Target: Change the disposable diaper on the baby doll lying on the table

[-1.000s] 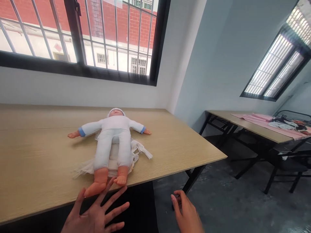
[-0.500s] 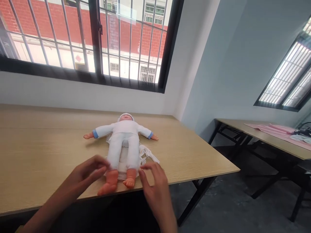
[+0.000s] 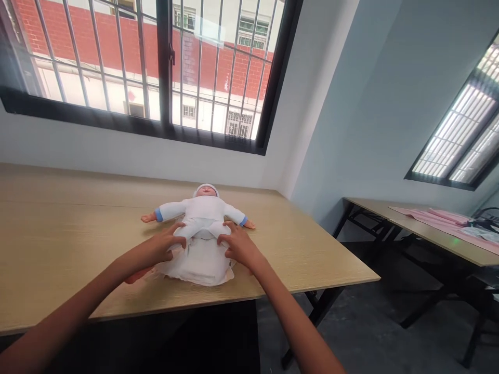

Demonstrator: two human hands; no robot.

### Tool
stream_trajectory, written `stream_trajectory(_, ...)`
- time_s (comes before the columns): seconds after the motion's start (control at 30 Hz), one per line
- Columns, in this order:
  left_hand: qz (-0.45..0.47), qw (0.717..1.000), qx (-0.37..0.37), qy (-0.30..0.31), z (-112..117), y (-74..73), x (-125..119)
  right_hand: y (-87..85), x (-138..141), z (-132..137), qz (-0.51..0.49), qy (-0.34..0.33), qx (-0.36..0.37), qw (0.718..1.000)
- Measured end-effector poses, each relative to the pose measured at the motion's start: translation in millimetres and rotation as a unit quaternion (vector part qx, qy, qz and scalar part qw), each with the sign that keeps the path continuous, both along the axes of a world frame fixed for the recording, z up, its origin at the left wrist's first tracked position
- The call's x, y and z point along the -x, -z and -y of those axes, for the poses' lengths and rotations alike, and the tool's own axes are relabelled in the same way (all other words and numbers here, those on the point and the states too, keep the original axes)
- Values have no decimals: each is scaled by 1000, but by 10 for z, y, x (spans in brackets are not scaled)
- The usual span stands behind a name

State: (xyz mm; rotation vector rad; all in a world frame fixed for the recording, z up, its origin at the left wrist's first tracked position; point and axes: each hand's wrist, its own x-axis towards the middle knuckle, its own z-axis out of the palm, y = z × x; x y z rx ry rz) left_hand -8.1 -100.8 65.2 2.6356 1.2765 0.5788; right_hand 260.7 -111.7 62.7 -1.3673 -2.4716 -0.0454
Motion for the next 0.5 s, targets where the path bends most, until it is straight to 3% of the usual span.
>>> stream_trajectory(0.1,-83,996,-13,3,-62,43,32,24,-125,-71,43,-41,-4,998)
stream_trajectory(0.3,-13,1000,-23,-11,31,247,-25,166,-104,-47,61,-38,-35,997)
stream_trajectory(0.5,-11,998,-57,-40,2,318,-65,226,32,-7,3,-13,-60,998)
